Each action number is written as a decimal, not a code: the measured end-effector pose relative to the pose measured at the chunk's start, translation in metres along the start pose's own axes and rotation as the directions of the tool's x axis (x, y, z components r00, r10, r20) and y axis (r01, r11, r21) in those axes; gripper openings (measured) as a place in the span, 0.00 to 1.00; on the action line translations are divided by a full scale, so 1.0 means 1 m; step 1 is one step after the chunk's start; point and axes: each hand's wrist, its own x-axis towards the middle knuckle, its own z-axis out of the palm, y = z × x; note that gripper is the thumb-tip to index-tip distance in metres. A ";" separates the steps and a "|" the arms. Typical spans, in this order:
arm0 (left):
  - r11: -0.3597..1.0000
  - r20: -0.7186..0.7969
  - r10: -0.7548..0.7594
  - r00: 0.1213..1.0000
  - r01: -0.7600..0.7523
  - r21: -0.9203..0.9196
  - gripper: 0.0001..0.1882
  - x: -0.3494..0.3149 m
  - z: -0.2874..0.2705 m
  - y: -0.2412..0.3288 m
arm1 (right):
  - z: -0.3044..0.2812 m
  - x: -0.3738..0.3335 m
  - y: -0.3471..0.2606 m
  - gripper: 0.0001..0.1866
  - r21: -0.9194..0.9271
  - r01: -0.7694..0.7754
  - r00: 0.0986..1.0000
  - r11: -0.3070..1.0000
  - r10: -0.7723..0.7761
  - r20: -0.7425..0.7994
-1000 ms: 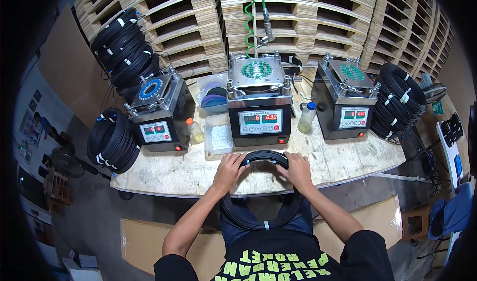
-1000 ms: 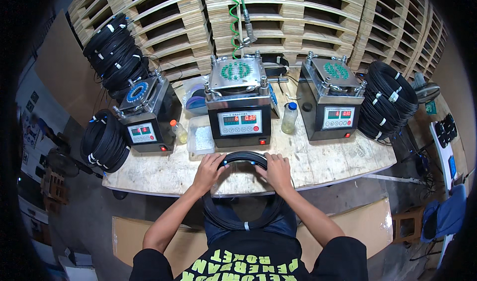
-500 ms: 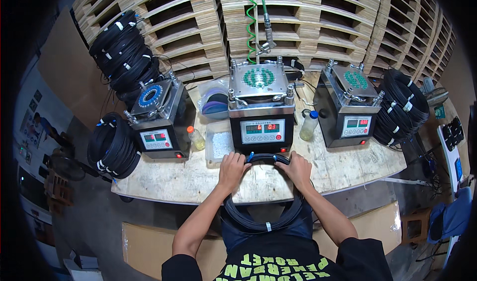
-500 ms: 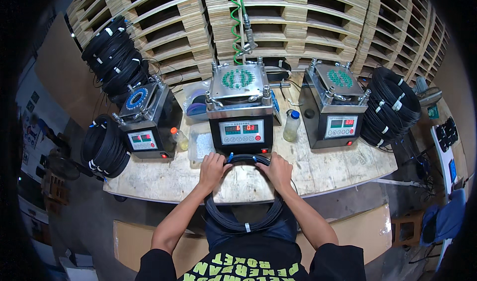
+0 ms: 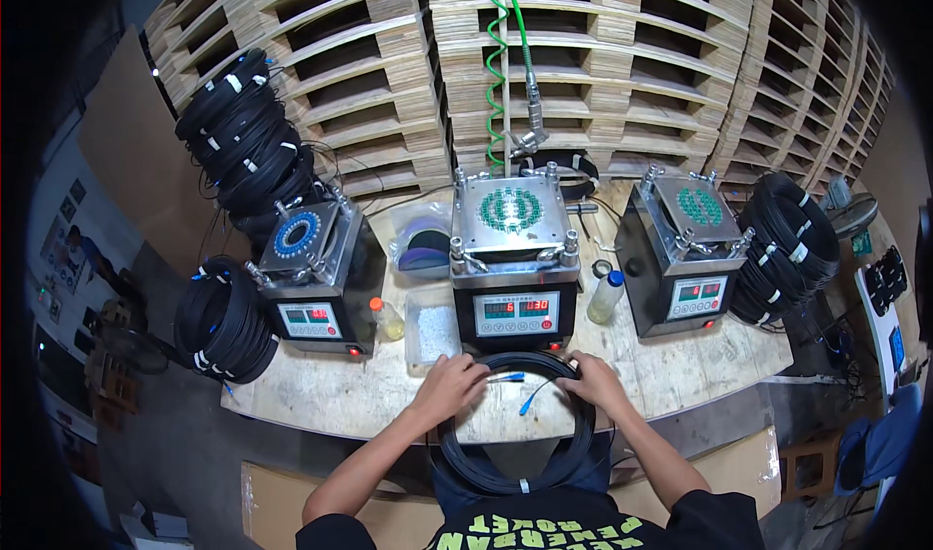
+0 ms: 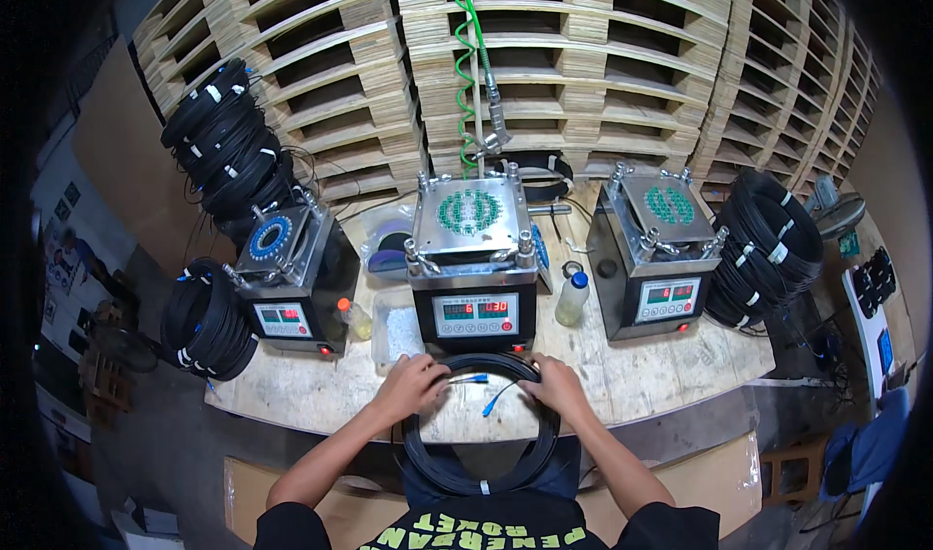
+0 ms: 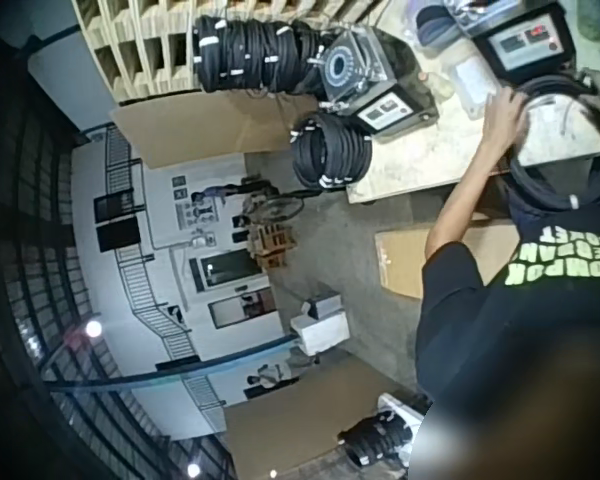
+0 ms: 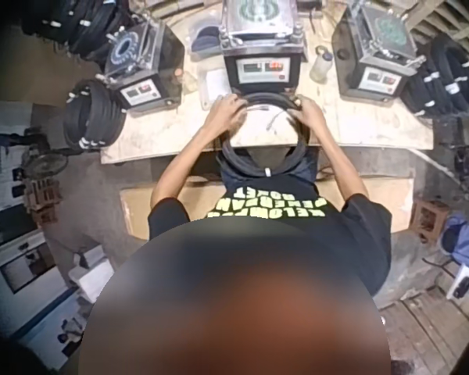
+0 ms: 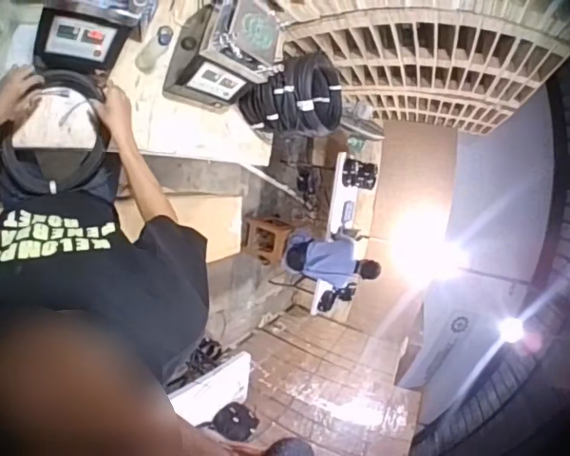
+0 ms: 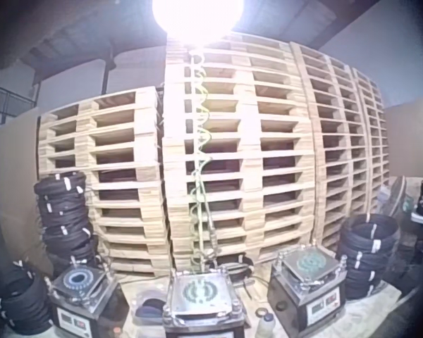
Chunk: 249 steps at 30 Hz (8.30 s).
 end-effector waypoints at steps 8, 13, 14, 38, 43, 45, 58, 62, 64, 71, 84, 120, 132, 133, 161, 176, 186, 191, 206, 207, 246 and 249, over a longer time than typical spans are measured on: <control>0.810 -0.348 -0.342 0.873 0.086 -0.581 0.11 0.106 -0.085 -0.068 | -0.139 0.148 -0.017 0.15 0.443 -0.018 0.998 0.896 -0.008 0.057; 0.706 -0.042 -0.408 0.912 0.286 -0.648 0.25 0.177 -0.105 -0.083 | -0.139 0.249 -0.020 0.16 0.540 -0.090 0.995 0.837 0.056 0.078; 0.609 0.158 -0.457 0.875 0.438 -0.662 0.31 0.190 -0.109 -0.079 | -0.133 0.263 -0.015 0.16 0.510 -0.127 0.991 0.851 0.089 0.098; 0.481 0.126 -0.217 0.968 0.218 -0.849 0.39 0.204 -0.152 -0.074 | -0.154 0.302 -0.093 0.09 0.957 -0.128 0.990 0.260 0.093 0.107; 0.740 -0.187 -0.349 0.918 0.147 -0.657 0.24 0.200 -0.095 -0.112 | -0.139 0.316 -0.131 0.12 0.943 -0.137 0.986 0.303 0.135 0.099; 0.830 -0.267 -0.437 0.859 0.270 -0.488 0.15 0.205 -0.087 -0.113 | -0.132 0.324 -0.133 0.15 0.938 -0.115 0.988 0.326 0.139 0.073; 0.871 -0.459 -0.428 0.779 0.221 -0.439 0.15 0.204 -0.065 -0.118 | -0.108 0.392 -0.174 0.07 0.729 0.098 0.970 0.677 0.098 -0.222; 0.850 -0.404 -0.467 0.786 0.274 -0.449 0.20 0.212 -0.062 -0.125 | -0.097 0.423 -0.160 0.12 0.513 0.123 0.970 0.850 0.005 -0.242; 0.848 -0.379 -0.499 0.780 0.348 -0.400 0.21 0.209 -0.065 -0.128 | -0.087 0.424 -0.162 0.13 0.590 0.225 0.965 0.775 -0.093 -0.245; 0.747 -0.374 -0.568 0.733 0.268 -0.609 0.19 0.212 -0.050 -0.122 | -0.080 0.406 -0.141 0.19 0.767 0.193 0.956 0.612 -0.292 -0.008; 0.651 -0.476 -0.624 0.619 0.076 -0.755 0.18 0.220 -0.015 -0.112 | -0.107 0.463 0.017 0.37 0.238 0.274 0.931 0.932 -0.195 -0.309; 0.496 -0.419 -0.858 0.296 0.270 -0.825 0.17 0.230 -0.058 -0.064 | -0.102 0.198 -0.131 0.08 0.836 0.285 0.940 0.468 0.035 -0.340; 0.559 -0.490 -0.823 0.287 0.258 -0.788 0.17 0.230 -0.062 -0.056 | -0.100 0.201 -0.123 0.04 0.798 0.358 0.879 0.485 0.112 -0.463; 0.556 -0.487 -0.826 0.284 0.267 -0.787 0.18 0.230 -0.061 -0.057 | -0.103 0.200 -0.122 0.04 0.786 0.370 0.869 0.496 0.115 -0.482; 0.528 -0.448 -0.838 0.312 0.252 -0.811 0.25 0.229 -0.059 -0.061 | -0.090 0.185 -0.161 0.07 0.868 0.386 0.900 0.313 0.081 -0.429; 0.533 -0.471 -0.834 0.288 0.196 -0.823 0.16 0.230 -0.059 -0.058 | -0.095 0.216 -0.209 0.08 0.860 0.473 0.875 0.191 0.011 -0.483; 0.521 -0.456 -0.843 0.285 0.221 -0.824 0.17 0.229 -0.063 -0.053 | -0.123 0.251 -0.175 0.08 0.794 0.555 0.815 0.248 0.027 -0.579; 0.528 -0.459 -0.837 0.299 0.217 -0.821 0.17 0.228 -0.062 -0.056 | -0.139 0.238 -0.150 0.09 0.817 0.365 0.893 0.446 0.080 -0.443; 0.547 -0.488 -0.829 0.275 0.210 -0.810 0.15 0.229 -0.062 -0.052 | -0.141 0.172 -0.134 0.05 0.849 0.222 0.932 0.479 0.152 -0.329; 0.548 -0.491 -0.827 0.275 0.197 -0.813 0.16 0.229 -0.061 -0.054 | -0.135 0.168 -0.134 0.05 0.843 0.234 0.932 0.484 0.136 -0.337; 0.927 0.218 0.077 0.973 -0.151 0.343 0.47 0.270 -0.101 -0.054 | -0.159 0.118 -0.099 0.02 0.898 0.197 0.959 0.393 0.111 -0.259; 0.885 0.182 0.220 0.958 -0.274 0.377 0.33 0.270 -0.089 -0.047 | -0.160 0.117 -0.095 0.03 0.905 0.196 0.960 0.377 0.115 -0.255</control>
